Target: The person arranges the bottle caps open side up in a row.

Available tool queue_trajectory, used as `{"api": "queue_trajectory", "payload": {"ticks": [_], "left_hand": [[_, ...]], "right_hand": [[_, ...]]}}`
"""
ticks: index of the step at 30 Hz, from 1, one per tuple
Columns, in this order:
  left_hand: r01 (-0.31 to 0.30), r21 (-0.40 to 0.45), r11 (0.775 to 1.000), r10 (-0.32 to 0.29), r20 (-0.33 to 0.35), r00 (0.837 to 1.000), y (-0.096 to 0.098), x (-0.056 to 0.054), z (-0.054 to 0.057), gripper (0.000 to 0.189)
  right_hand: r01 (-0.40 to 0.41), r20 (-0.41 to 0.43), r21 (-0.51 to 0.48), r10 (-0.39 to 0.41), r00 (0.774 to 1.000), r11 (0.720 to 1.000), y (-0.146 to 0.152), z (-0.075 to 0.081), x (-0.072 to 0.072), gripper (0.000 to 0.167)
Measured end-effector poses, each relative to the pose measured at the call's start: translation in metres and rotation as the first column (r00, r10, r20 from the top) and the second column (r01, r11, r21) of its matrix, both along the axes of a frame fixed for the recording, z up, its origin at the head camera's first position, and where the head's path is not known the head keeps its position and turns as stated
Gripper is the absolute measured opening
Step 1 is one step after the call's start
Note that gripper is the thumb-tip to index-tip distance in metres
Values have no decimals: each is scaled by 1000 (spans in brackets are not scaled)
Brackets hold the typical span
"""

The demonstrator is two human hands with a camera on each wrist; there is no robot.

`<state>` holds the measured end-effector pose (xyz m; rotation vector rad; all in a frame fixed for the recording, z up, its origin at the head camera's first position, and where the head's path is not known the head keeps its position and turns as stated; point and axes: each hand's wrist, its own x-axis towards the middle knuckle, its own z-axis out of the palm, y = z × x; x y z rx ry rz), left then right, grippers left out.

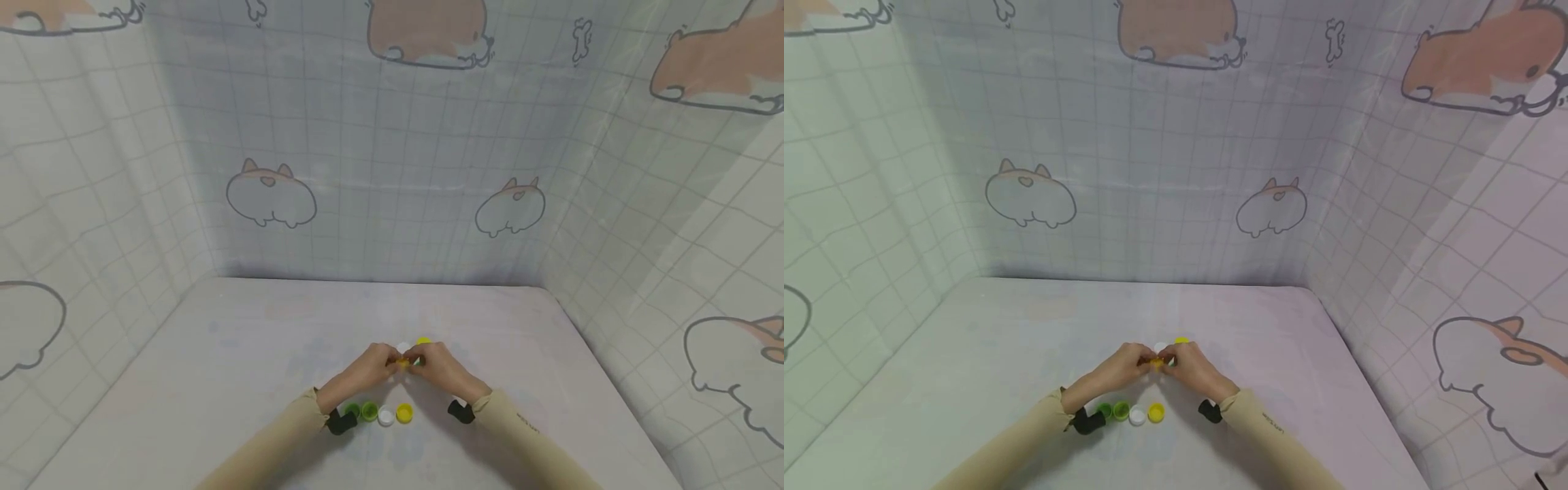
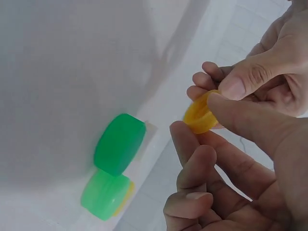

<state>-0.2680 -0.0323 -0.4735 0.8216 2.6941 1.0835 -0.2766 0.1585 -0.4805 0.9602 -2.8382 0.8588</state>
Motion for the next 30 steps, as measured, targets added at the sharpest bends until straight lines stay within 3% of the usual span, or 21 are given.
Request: {"api": "queue_trajectory", "payload": {"ticks": [17, 24, 30], "left_hand": [[-11, 117, 993, 13, -20, 1000, -14, -6, 5, 21], [-42, 180, 983, 43, 1, 999, -15, -8, 1, 20], [-54, 183, 982, 56, -4, 998, -17, -10, 1, 24]], "right_hand": [[27, 82, -114, -18, 996, 993, 0, 7, -1, 21], [50, 84, -200, -33, 996, 979, -3, 5, -2, 24], [70, 114, -259, -42, 993, 963, -5, 5, -5, 31]]}}
